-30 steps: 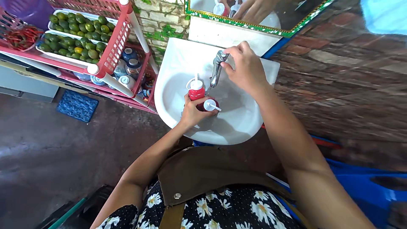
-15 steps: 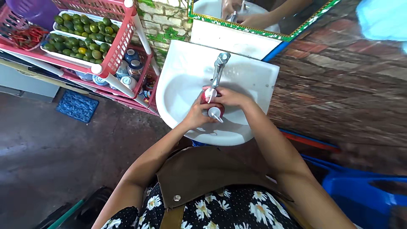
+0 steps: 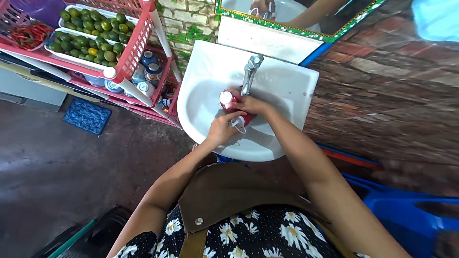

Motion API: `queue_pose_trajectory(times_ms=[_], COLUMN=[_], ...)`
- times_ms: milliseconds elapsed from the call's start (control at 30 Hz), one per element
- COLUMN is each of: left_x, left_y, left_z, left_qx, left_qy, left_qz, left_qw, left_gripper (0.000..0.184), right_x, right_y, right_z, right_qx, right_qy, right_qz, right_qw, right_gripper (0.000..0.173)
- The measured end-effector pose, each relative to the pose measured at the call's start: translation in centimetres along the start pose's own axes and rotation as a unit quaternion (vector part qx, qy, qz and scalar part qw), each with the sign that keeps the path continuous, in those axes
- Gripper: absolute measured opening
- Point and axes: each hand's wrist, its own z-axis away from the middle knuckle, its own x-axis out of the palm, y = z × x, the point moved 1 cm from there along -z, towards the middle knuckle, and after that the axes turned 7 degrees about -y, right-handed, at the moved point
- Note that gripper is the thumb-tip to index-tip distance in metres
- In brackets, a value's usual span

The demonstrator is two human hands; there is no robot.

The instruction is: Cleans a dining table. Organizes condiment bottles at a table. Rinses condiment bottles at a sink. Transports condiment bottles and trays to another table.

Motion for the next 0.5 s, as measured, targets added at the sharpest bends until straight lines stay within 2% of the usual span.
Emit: queue_pose_trajectory(times_ms=[100,233,367,500], left_x=[-0.2,0.0,-0.5,-1.2], left_y=[-0.1,0.4,0.9,0.3], left_z=[-0.1,0.3,1.9,2.2], left_qx=[0.013,0.018,0.034,0.101], left_qy=[0.026,0.057,0.101,0.099], left_qz=[0.013,0.024,-0.039,-0.090], left_qw=[1.000,0.998,0.994,0.986], left_gripper=[0.053,0.053,0.049,0.052], right_x=[-0.6,-0.5,0.2,0.6], right_y=[-0.1,-0.1,0.0,-0.2], right_z=[0.0,0.0,0.7,2.1], right_qx=[0.015,-0.018,-0.053,-0.023], right_qy=[-0.010,0.049,0.093,0.119], right_qz=[-0.021,-0.016,-0.002,0.021], right_qw=[1.000,0.999,0.994,0.992], right_gripper=[0.056,0.053,0.053,0.051])
